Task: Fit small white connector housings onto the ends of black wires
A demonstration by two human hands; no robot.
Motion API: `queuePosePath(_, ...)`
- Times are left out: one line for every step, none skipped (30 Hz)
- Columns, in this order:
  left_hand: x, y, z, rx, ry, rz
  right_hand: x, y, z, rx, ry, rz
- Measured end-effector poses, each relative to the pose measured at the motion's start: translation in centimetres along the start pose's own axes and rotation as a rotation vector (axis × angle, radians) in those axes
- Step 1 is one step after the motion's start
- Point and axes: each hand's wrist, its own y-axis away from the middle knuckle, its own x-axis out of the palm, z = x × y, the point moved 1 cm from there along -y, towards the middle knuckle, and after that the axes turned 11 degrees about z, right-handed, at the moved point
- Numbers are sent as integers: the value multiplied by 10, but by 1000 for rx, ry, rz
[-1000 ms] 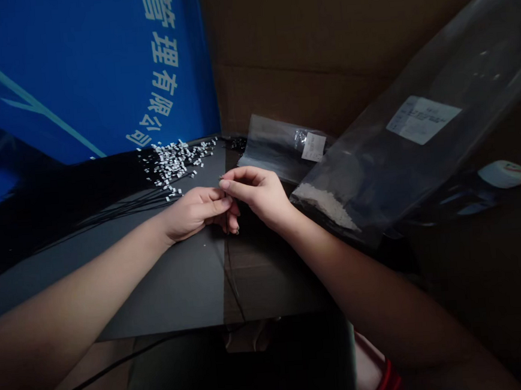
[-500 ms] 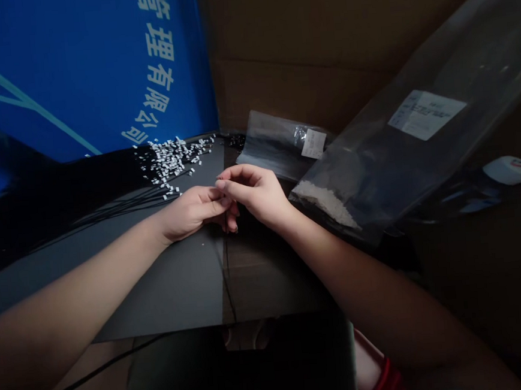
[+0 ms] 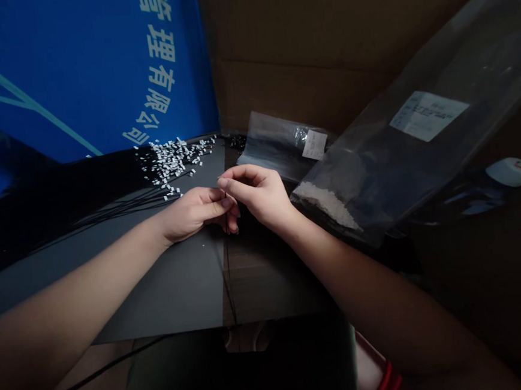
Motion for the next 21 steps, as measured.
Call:
queuePosePath(0, 0, 0, 1, 0, 3, 0, 0, 0, 1, 4, -2)
queuePosePath(-1, 0, 0, 3, 1, 7, 0, 0, 0, 1, 9, -6)
queuePosePath(-1, 0, 0, 4, 2, 9, 0, 0, 0, -1, 13, -11)
queuePosePath(-1, 0, 0, 5, 3, 10, 0, 0, 1, -2, 16, -16)
queuePosePath(-1, 0, 0, 5, 4, 10, 0, 0, 1, -4, 16, -20)
queuePosePath(-1, 1, 0, 3, 4, 9, 0, 0, 1, -6, 13, -21)
queuePosePath(-1, 1, 0, 1, 6, 9, 0, 0, 1, -11, 9, -21)
queuePosePath(0, 0, 0, 0, 9, 10, 0, -1, 0, -16, 3, -18)
queuePosePath(0, 0, -1, -2, 15, 8, 0, -1, 0, -23, -2, -17)
queuePosePath(0, 0, -1, -4, 25, 3, 0, -1, 0, -31, -2, -17)
queuePosePath(1, 0, 0, -9, 40, -5, -1, -1, -1, -40, 2, -21)
queuePosePath(1, 0, 0, -11, 62, -17, -1, -1, -1, -50, 10, -25)
queuePosePath(1, 0, 0, -10, 93, -31, -2, -1, -1, -60, 19, -27)
queuePosePath(1, 0, 1, -5, 129, -47, -2, -1, 0, -67, 24, -23)
queuePosePath(1, 0, 1, 5, 168, -64, -2, -1, 0, -71, 22, -14)
queuePosePath(1, 0, 1, 20, 205, -79, -3, -2, 0, -71, 13, 2)
queuePosePath(1, 0, 1, 39, 238, -94, -3, -2, 0, -71, 0, 20)
queuePosePath(0, -1, 1, 60, 265, -109, -3, -3, 0, -71, -12, 37)
queuePosePath(0, -1, 1, 80, 285, -124, -3, -3, -1, -73, -18, 48)
queuePosePath(0, -1, 0, 99, 298, -142, -3, -4, -1, -79, -22, 54)
queuePosePath(0, -1, 0, 114, 305, -160, -4, -4, -2, -85, -25, 57)
